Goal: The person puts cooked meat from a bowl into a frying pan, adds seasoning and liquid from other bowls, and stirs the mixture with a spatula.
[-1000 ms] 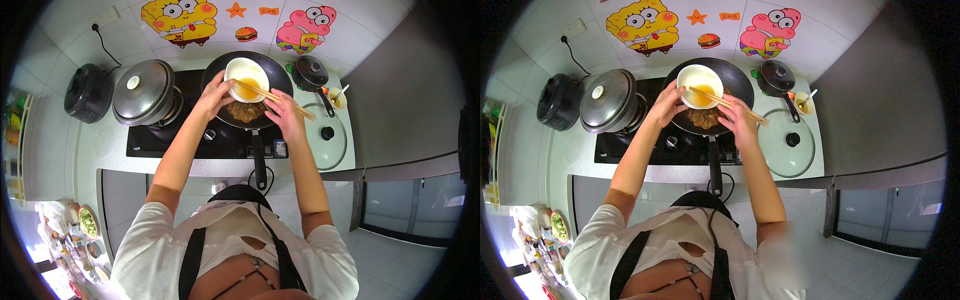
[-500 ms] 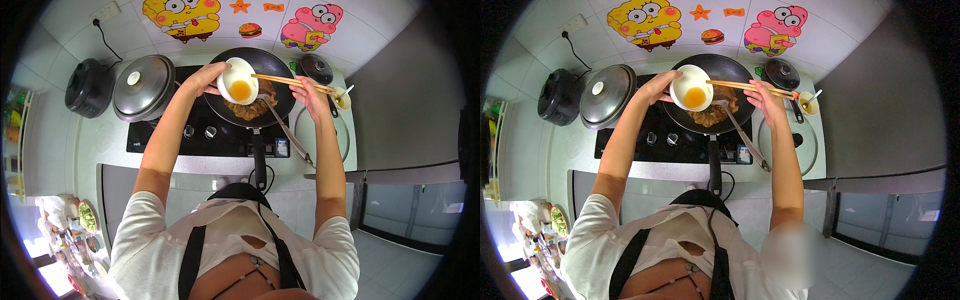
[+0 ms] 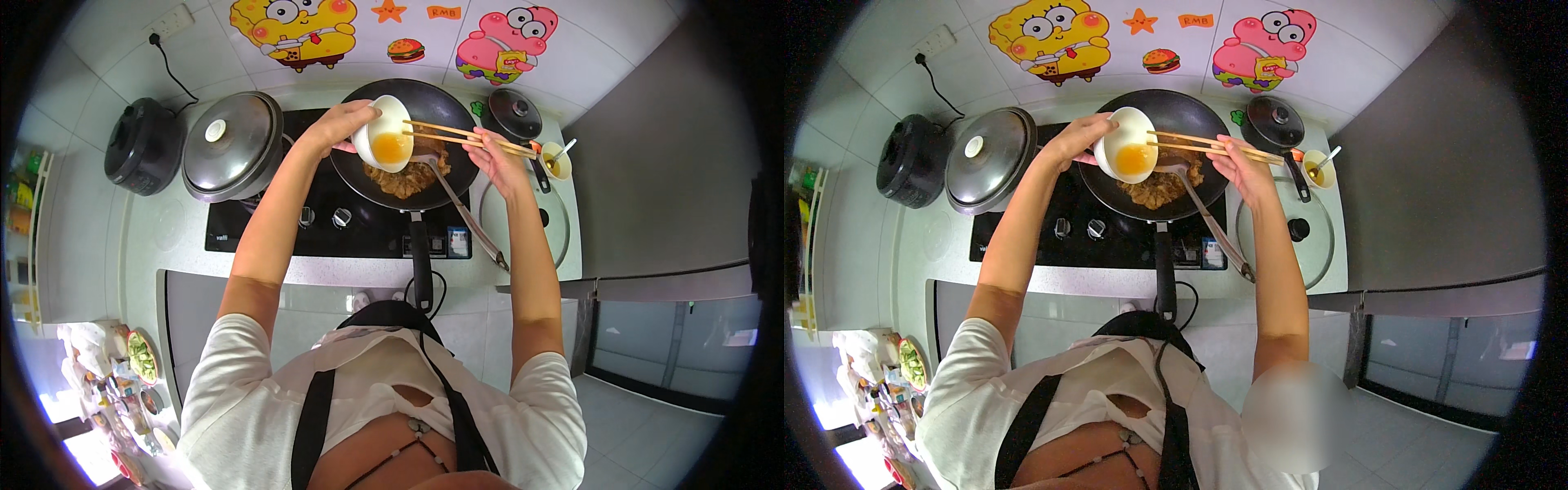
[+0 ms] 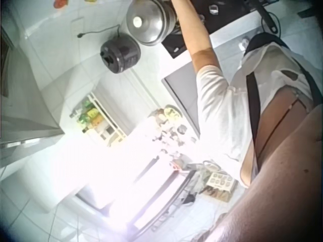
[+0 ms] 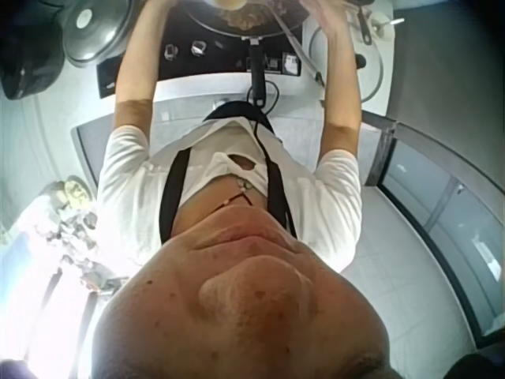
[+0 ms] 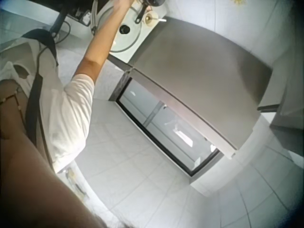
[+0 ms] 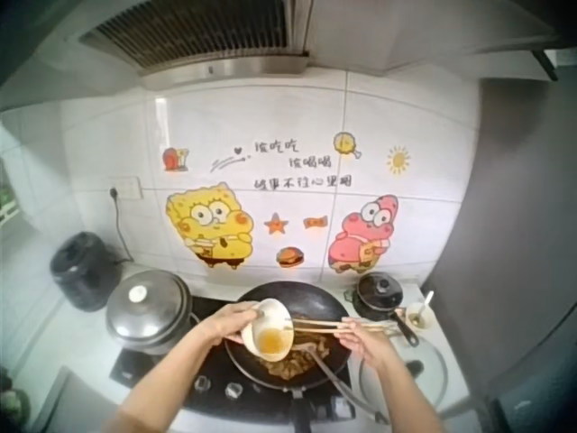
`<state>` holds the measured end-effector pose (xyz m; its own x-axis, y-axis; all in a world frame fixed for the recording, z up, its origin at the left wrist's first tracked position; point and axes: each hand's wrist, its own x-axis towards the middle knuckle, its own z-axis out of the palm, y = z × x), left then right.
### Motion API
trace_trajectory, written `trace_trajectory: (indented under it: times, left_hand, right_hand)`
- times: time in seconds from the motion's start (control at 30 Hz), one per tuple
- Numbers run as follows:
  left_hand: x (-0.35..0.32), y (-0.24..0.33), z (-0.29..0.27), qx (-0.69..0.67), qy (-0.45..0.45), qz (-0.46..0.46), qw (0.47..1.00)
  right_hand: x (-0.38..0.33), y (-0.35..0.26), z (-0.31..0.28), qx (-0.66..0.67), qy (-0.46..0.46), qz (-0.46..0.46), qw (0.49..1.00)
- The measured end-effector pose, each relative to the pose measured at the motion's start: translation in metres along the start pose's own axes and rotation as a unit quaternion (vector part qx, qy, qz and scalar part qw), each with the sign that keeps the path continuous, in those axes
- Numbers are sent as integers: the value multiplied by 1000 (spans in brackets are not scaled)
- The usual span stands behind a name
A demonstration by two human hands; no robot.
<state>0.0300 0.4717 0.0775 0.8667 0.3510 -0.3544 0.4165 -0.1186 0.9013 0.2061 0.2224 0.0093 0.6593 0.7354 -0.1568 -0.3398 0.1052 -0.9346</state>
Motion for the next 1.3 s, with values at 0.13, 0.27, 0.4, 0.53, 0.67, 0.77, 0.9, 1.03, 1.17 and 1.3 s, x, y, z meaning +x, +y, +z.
trace_trajectory:
  times: [0.13, 0.27, 0.4, 0.53, 0.67, 0.77, 0.9, 1.03, 1.17, 1.3]
  left_hand:
    - [3, -10, 2, -29, 24, 20, 999]
    - [1, -14, 2, -60, 30, 29, 997]
    - [-1, -14, 3, -50, 16, 46, 998]
    - [7, -23, 0, -7, 30, 38, 999]
    - [5, -16, -2, 7, 38, 1, 999]
    - [5, -9, -4, 12, 17, -31, 999]
    - [9, -10, -7, -7, 2, -56, 998]
    - [6, -11, -4, -15, 19, -13, 1000]
    - [8, -9, 1, -19, 28, 32, 999]
    - [20, -15, 9, -23, 78, 75, 994]
  right_hand:
    - [-1, -2, 5, -15, 12, 46, 999]
    - [-1, -4, 6, 8, 31, 35, 999]
    - [-2, 0, 6, 19, 38, -12, 999]
    - [-6, 2, 10, -34, 24, 69, 997]
    - [-6, 2, 10, -47, 18, 85, 995]
    - [-3, 2, 11, 2, 32, 1, 999]
    - [-2, 1, 5, 31, 41, 36, 998]
    - [-1, 3, 1, 18, 41, 51, 998]
    - [-5, 2, 3, 5, 46, 56, 997]
    - [-12, 1, 8, 10, 35, 41, 999]
